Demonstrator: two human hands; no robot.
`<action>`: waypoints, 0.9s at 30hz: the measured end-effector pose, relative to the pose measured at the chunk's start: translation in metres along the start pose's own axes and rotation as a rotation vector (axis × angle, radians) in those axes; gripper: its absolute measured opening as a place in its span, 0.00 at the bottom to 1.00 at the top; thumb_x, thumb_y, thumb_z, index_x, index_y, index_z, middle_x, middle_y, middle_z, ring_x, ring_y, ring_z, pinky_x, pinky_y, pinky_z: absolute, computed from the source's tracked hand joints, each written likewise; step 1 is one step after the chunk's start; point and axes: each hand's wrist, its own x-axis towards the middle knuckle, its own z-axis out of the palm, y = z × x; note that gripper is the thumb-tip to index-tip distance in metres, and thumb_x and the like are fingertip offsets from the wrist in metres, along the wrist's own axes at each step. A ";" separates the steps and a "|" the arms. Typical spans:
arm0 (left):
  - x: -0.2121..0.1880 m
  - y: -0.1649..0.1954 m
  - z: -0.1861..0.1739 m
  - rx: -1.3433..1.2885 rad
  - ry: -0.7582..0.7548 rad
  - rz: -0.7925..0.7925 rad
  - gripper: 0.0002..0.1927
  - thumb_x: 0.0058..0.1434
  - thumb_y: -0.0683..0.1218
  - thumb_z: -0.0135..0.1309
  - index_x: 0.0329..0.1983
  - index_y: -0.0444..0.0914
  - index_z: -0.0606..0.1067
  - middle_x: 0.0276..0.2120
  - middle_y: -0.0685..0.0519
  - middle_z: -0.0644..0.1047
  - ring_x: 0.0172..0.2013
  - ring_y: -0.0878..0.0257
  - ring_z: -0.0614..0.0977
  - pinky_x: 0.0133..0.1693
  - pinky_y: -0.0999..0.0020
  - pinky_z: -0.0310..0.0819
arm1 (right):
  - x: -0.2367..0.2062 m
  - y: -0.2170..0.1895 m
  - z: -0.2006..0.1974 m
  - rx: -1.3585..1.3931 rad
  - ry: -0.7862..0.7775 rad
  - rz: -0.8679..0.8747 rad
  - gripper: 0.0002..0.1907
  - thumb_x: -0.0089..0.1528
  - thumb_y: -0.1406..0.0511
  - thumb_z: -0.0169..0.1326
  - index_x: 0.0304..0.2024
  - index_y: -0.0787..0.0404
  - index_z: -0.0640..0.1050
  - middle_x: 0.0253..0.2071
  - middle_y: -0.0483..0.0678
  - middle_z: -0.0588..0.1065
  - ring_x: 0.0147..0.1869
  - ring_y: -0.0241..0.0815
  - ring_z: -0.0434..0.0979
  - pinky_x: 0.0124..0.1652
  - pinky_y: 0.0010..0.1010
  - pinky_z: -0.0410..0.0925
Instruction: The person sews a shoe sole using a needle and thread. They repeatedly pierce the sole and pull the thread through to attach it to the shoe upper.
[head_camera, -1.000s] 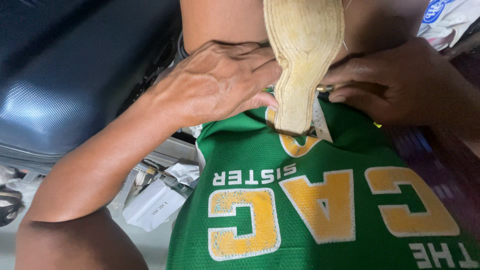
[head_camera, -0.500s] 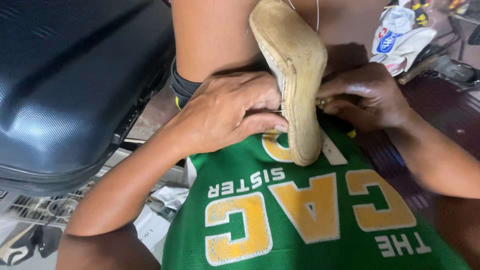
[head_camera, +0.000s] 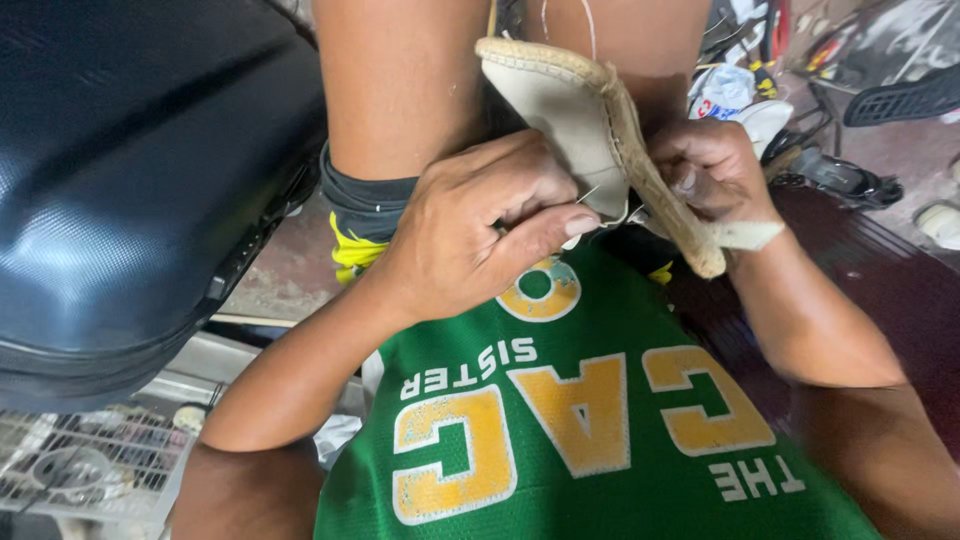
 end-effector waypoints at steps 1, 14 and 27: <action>0.002 0.003 -0.001 -0.012 0.028 0.060 0.06 0.72 0.43 0.56 0.42 0.34 0.74 0.38 0.49 0.73 0.35 0.60 0.77 0.38 0.66 0.72 | 0.001 0.003 -0.001 0.001 0.015 0.003 0.31 0.71 0.44 0.54 0.40 0.69 0.77 0.30 0.45 0.74 0.29 0.31 0.72 0.29 0.21 0.64; -0.041 0.003 -0.038 -0.626 0.532 -0.231 0.11 0.74 0.47 0.51 0.36 0.37 0.68 0.38 0.45 0.78 0.23 0.72 0.69 0.27 0.79 0.65 | 0.014 -0.055 0.014 -0.531 -0.094 -0.188 0.13 0.67 0.62 0.63 0.47 0.64 0.80 0.40 0.51 0.81 0.38 0.40 0.84 0.37 0.27 0.75; -0.049 -0.024 0.006 0.272 0.139 -0.438 0.22 0.63 0.43 0.59 0.60 0.39 0.71 0.53 0.48 0.74 0.30 0.61 0.80 0.34 0.65 0.77 | 0.044 -0.103 0.032 -0.888 -0.168 -0.203 0.15 0.57 0.63 0.68 0.45 0.61 0.84 0.32 0.50 0.78 0.30 0.45 0.79 0.30 0.34 0.70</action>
